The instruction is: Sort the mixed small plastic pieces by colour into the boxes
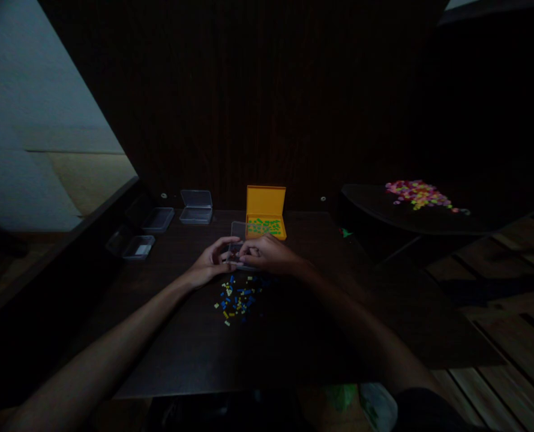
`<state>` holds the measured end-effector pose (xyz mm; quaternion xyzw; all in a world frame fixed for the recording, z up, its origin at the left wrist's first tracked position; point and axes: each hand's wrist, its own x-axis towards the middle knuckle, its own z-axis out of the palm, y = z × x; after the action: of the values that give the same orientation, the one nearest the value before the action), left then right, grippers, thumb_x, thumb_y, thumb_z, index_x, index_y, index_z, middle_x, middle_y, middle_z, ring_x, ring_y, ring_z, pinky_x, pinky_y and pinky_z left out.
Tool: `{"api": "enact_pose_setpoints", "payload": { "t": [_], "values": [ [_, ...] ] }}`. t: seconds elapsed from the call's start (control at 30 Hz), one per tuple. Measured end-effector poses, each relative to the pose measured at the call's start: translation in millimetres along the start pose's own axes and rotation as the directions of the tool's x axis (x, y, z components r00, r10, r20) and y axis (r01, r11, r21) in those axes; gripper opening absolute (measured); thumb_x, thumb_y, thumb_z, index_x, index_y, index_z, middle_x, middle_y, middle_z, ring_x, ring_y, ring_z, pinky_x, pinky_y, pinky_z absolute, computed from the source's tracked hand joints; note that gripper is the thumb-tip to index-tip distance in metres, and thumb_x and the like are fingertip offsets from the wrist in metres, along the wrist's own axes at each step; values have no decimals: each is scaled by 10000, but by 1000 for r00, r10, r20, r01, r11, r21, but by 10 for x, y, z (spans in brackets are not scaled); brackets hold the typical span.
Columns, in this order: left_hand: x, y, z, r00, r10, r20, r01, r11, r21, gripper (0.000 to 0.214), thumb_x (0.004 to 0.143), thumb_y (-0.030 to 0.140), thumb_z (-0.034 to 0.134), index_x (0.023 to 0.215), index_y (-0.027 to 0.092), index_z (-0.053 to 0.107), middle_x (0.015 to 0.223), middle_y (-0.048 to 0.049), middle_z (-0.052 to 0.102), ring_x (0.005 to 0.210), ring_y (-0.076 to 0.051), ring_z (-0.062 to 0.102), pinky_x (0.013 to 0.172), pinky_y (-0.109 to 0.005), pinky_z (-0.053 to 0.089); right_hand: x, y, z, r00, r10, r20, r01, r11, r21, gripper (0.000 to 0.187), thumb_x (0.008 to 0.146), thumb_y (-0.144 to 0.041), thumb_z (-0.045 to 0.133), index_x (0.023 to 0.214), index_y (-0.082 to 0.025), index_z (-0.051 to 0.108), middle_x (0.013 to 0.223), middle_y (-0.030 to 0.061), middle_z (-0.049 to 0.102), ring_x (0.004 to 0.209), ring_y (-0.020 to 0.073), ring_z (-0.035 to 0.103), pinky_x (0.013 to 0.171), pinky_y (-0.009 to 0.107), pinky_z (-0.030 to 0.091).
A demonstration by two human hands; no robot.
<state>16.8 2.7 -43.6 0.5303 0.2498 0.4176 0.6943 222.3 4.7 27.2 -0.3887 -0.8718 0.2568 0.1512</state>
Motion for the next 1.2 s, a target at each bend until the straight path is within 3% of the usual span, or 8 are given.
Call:
{"api": "enact_pose_setpoints", "payload": {
  "t": [0.17, 0.37, 0.63, 0.87, 1.03, 1.2],
  "values": [
    [-6, -6, 3, 1000, -11, -10, 11, 1000, 5, 635, 624, 96, 779, 1193, 204, 519, 1091, -57, 631, 965, -174, 645, 826, -265, 505, 172, -8, 82, 991, -97, 91, 100, 995, -25, 207, 838, -288, 585, 893, -142, 721, 663, -7, 580, 579, 97, 468, 565, 211, 311],
    [-11, -24, -14, 1000, -23, -3, 23, 999, 24, 694, 622, 129, 803, 1236, 194, 486, 1045, -70, 651, 983, -208, 657, 826, -282, 513, 289, 58, 168, 983, -156, 94, 161, 986, -49, 200, 832, -259, 600, 948, -183, 744, 654, -9, 619, 584, 100, 503, 589, 213, 328],
    [-4, -41, -37, 999, -34, 32, 35, 999, -29, 698, 618, 114, 809, 1230, 201, 484, 1071, -77, 646, 991, -212, 660, 860, -314, 526, 274, 11, 192, 993, -110, 46, 117, 974, -195, 206, 835, -224, 594, 970, -215, 749, 701, 8, 684, 612, 110, 546, 604, 218, 329],
    [-9, -4, 6, 1000, -22, 15, 23, 998, -59, 652, 604, 77, 805, 1179, 210, 527, 1160, -70, 603, 998, -186, 643, 894, -331, 531, -22, -53, -40, 995, -101, -19, 98, 987, -125, 208, 859, -235, 565, 971, -177, 731, 713, 12, 680, 590, 102, 544, 585, 214, 359],
    [-9, 8, 9, 1000, -3, 3, 4, 999, -37, 621, 610, 75, 797, 1164, 214, 552, 1284, -86, 530, 1042, -202, 623, 915, -366, 528, -347, -36, -69, 980, -166, 110, 174, 983, -65, 178, 839, -247, 591, 924, -188, 736, 793, 22, 720, 642, 112, 606, 642, 224, 412],
    [-16, 15, 3, 1000, -3, 3, 4, 1000, -29, 616, 614, 82, 800, 1161, 219, 553, 1298, -83, 518, 1047, -205, 623, 930, -385, 518, -529, -20, 74, 967, -119, 225, 145, 984, -102, 179, 816, -195, 593, 925, -206, 734, 860, 18, 747, 726, 135, 666, 713, 232, 442]
  ]
}}
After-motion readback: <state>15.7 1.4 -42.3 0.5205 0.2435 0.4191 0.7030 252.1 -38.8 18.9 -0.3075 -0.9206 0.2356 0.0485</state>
